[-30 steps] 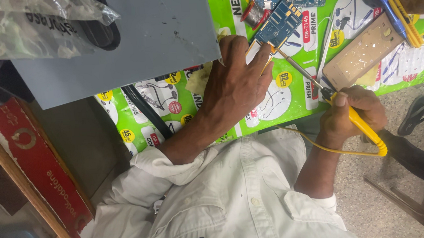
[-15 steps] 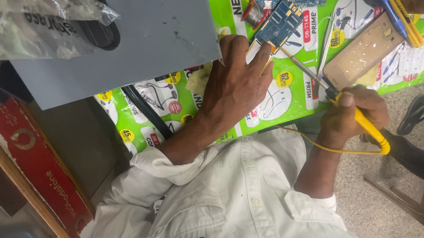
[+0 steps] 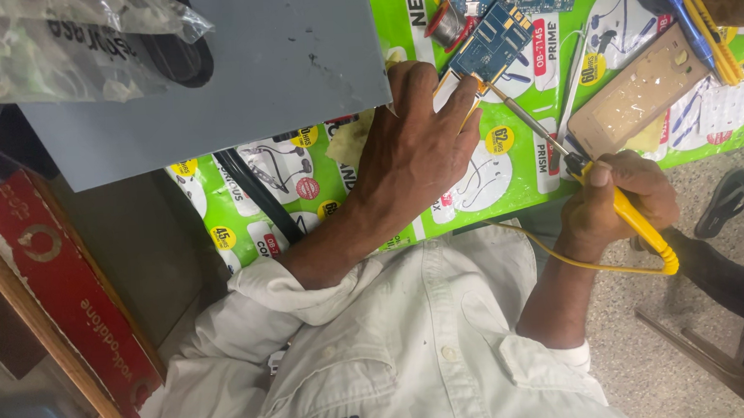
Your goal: The person uses a soldering iron on a small circuit board, then disassembles a feature phone with a screwdriver, removes the battery, and reassembles the phone. The work is performed on a cluttered workbench with various tools and parts visible.
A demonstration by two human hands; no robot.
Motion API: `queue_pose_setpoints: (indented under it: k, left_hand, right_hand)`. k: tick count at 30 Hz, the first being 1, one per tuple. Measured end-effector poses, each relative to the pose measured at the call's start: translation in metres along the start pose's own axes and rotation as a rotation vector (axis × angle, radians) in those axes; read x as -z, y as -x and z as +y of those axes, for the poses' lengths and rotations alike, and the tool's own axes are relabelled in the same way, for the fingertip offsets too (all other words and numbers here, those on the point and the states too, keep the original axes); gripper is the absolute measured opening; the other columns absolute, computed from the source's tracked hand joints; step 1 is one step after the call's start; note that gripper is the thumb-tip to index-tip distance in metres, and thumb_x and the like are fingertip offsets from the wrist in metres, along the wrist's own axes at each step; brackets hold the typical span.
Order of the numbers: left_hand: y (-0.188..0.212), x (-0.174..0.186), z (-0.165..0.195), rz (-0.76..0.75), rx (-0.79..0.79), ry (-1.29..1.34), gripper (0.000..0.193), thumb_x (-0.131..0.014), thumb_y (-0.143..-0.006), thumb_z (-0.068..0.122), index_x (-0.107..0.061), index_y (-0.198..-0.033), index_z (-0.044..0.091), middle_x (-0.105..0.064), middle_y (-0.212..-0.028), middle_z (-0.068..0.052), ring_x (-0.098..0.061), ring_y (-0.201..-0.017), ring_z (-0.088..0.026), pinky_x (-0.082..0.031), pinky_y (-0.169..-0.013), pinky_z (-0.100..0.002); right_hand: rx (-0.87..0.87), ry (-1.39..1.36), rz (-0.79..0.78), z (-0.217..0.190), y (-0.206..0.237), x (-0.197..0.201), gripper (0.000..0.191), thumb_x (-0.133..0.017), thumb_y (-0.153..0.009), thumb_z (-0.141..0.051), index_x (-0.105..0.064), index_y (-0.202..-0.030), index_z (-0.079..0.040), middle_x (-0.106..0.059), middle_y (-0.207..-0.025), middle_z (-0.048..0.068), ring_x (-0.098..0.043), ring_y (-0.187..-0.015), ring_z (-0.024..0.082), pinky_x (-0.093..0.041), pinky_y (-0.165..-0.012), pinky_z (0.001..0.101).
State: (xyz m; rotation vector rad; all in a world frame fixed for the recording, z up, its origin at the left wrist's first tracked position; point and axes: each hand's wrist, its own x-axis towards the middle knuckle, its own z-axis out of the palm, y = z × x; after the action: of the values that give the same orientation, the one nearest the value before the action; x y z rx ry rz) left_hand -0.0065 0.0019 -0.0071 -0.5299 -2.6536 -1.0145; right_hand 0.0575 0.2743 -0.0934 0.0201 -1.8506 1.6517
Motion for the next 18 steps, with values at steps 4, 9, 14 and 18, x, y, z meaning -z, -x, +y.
queue_pose_setpoints:
  k: [4, 9, 14, 18]
  left_hand:
    - [-0.0005, -0.0004, 0.0006, -0.013, 0.016, 0.022, 0.043, -0.08, -0.091, 0.013, -0.06, -0.128, 0.0, -0.043, -0.111, -0.016, -0.049, -0.114, -0.036, -0.052, -0.084, -0.044]
    - [-0.001, -0.0005, 0.0013, -0.032, 0.037, 0.034, 0.042, -0.08, -0.092, 0.013, -0.06, -0.127, 0.001, -0.043, -0.11, -0.016, -0.049, -0.114, -0.036, -0.053, -0.079, -0.043]
    - [-0.001, 0.0, 0.0012, -0.012, 0.017, 0.007, 0.042, -0.079, -0.092, 0.014, -0.06, -0.128, 0.002, -0.043, -0.11, -0.015, -0.049, -0.113, -0.035, -0.054, -0.081, -0.044]
    - [-0.0021, -0.0001, 0.0016, -0.025, 0.033, 0.02, 0.042, -0.079, -0.092, 0.013, -0.06, -0.127, 0.002, -0.043, -0.11, -0.016, -0.049, -0.114, -0.036, -0.053, -0.077, -0.043]
  right_hand:
    - [0.003, -0.008, -0.013, -0.0008, -0.0008, -0.0007, 0.036, -0.088, -0.095, -0.015, -0.057, -0.086, 0.0, -0.064, -0.08, 0.012, -0.058, -0.066, 0.019, -0.046, -0.064, 0.0284]
    - [-0.007, -0.01, 0.002, -0.0019, -0.0017, -0.0015, 0.037, -0.088, -0.095, -0.014, -0.056, -0.086, -0.001, -0.062, -0.079, 0.011, -0.057, -0.064, 0.018, -0.045, -0.062, 0.0279]
    - [0.001, -0.012, 0.001, -0.0014, -0.0019, -0.0007, 0.036, -0.088, -0.096, -0.013, -0.056, -0.086, 0.0, -0.062, -0.079, 0.012, -0.057, -0.065, 0.018, -0.044, -0.063, 0.0281]
    - [0.003, -0.015, 0.005, 0.0, -0.0021, -0.0016, 0.036, -0.088, -0.096, -0.013, -0.056, -0.087, 0.0, -0.062, -0.079, 0.013, -0.055, -0.065, 0.018, -0.043, -0.062, 0.0283]
